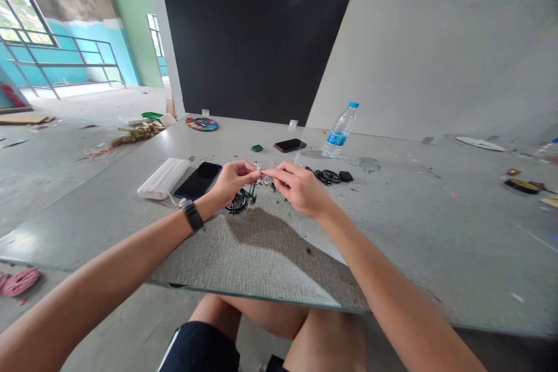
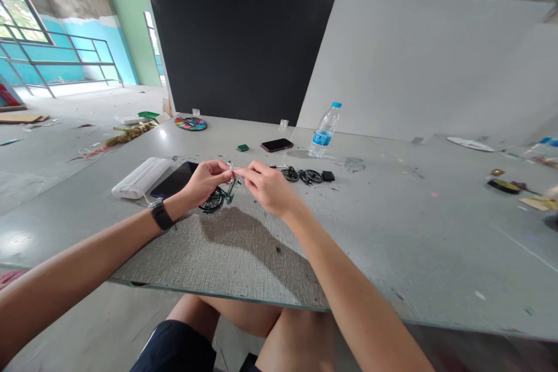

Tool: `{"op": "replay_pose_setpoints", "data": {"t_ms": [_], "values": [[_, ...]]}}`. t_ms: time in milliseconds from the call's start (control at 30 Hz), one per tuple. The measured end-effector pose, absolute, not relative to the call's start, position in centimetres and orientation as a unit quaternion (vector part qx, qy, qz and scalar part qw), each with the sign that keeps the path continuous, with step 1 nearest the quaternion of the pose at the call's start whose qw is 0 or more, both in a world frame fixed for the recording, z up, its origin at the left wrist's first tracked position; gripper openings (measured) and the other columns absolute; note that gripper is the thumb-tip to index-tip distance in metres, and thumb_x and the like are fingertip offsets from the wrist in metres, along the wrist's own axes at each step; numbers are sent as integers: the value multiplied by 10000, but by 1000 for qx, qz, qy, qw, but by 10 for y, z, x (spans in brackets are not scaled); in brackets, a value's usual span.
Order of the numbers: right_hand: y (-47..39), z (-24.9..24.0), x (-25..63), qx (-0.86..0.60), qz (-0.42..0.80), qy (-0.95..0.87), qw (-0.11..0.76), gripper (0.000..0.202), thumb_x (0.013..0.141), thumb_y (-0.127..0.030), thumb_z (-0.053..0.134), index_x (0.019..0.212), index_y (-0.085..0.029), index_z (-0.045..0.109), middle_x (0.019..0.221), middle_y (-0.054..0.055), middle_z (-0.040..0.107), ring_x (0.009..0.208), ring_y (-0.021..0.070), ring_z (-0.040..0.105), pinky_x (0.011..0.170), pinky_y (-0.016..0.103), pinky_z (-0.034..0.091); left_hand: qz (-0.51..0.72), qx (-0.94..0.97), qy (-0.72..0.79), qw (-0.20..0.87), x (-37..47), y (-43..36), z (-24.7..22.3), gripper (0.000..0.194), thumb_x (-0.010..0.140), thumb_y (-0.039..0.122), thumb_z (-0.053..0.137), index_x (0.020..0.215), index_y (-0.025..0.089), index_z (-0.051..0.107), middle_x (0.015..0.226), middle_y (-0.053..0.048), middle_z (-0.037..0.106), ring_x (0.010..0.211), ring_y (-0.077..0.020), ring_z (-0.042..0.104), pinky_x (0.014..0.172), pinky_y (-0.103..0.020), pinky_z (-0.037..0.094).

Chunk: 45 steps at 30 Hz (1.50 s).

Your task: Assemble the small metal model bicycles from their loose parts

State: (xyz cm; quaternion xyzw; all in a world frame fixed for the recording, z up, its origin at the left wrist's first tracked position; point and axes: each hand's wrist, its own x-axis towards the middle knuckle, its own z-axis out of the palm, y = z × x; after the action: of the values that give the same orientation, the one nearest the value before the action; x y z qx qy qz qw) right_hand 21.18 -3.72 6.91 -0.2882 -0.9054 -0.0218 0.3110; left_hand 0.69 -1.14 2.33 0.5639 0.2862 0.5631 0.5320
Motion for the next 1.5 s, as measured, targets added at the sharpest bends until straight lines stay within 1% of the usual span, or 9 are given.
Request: {"op": "replay_pose_setpoints", "data": {"t_ms": [200, 733, 933, 1033, 1167, 1267, 1400, 1433, 1500], "values": [[-38, 70, 211, -290, -20, -903, 317, 348, 1008, -171, 432, 1232, -212, 695, 916, 66, 614, 739, 145, 581, 738, 306, 500, 570, 566, 283, 525, 7, -10, 21, 303, 691, 382, 854, 749, 130, 696, 753, -47, 705, 679, -103, 594, 645, -245, 448], [-37, 68, 210, -290, -30, -903, 314, 338, 1007, -180, 435, 1222, -212, 694, 922, 70, 620, 746, 150, 581, 733, 313, 497, 569, 566, 290, 521, 7, -9, 20, 285, 700, 339, 851, 784, 129, 677, 764, -50, 704, 685, -109, 607, 637, -250, 464], [-39, 69, 209, -295, -33, -900, 320, 330, 1013, -183, 423, 1193, -192, 699, 925, 73, 631, 749, 150, 592, 739, 313, 499, 572, 566, 278, 525, 7, -8, 19, 286, 706, 366, 847, 770, 128, 701, 746, -41, 697, 657, -95, 589, 642, -250, 468], [-39, 69, 208, -291, -35, -900, 322, 327, 1014, -187, 420, 1186, -190, 698, 927, 74, 635, 745, 149, 598, 734, 308, 502, 574, 564, 275, 526, 7, -8, 19, 292, 701, 382, 850, 760, 136, 704, 741, -39, 697, 670, -103, 598, 648, -253, 477], [-40, 69, 208, -290, -36, -900, 325, 316, 1021, -206, 414, 1181, -178, 685, 952, 85, 662, 769, 160, 624, 740, 316, 506, 574, 563, 279, 526, 6, -8, 19, 283, 693, 356, 858, 783, 133, 709, 762, -47, 705, 689, -109, 605, 634, -246, 468], [-41, 69, 208, -311, -21, -891, 330, 286, 1033, -252, 418, 1186, -197, 653, 1009, 87, 703, 836, 179, 660, 763, 325, 508, 573, 566, 278, 524, 6, -8, 19, 279, 696, 348, 857, 777, 131, 701, 753, -42, 697, 667, -99, 591, 614, -239, 455], [-40, 70, 208, -350, 31, -882, 314, 250, 1041, -284, 393, 1142, -202, 607, 907, 67, 713, 767, 181, 661, 699, 324, 504, 580, 557, 282, 523, 7, -9, 20, 297, 672, 349, 870, 759, 135, 682, 758, -38, 696, 662, -96, 588, 608, -236, 452], [-40, 70, 208, -351, 39, -882, 314, 235, 1038, -289, 398, 1124, -203, 600, 915, 70, 706, 779, 184, 658, 703, 327, 506, 581, 556, 285, 522, 7, -9, 20, 300, 668, 348, 872, 755, 136, 680, 757, -37, 695, 661, -96, 587, 608, -237, 452], [-39, 71, 208, -340, 39, -883, 320, 193, 1025, -290, 430, 1083, -204, 594, 1004, 91, 681, 864, 196, 652, 751, 341, 516, 583, 552, 292, 520, 8, -9, 20, 302, 662, 348, 875, 748, 136, 676, 749, -33, 689, 655, -94, 582, 604, -236, 449]]}}
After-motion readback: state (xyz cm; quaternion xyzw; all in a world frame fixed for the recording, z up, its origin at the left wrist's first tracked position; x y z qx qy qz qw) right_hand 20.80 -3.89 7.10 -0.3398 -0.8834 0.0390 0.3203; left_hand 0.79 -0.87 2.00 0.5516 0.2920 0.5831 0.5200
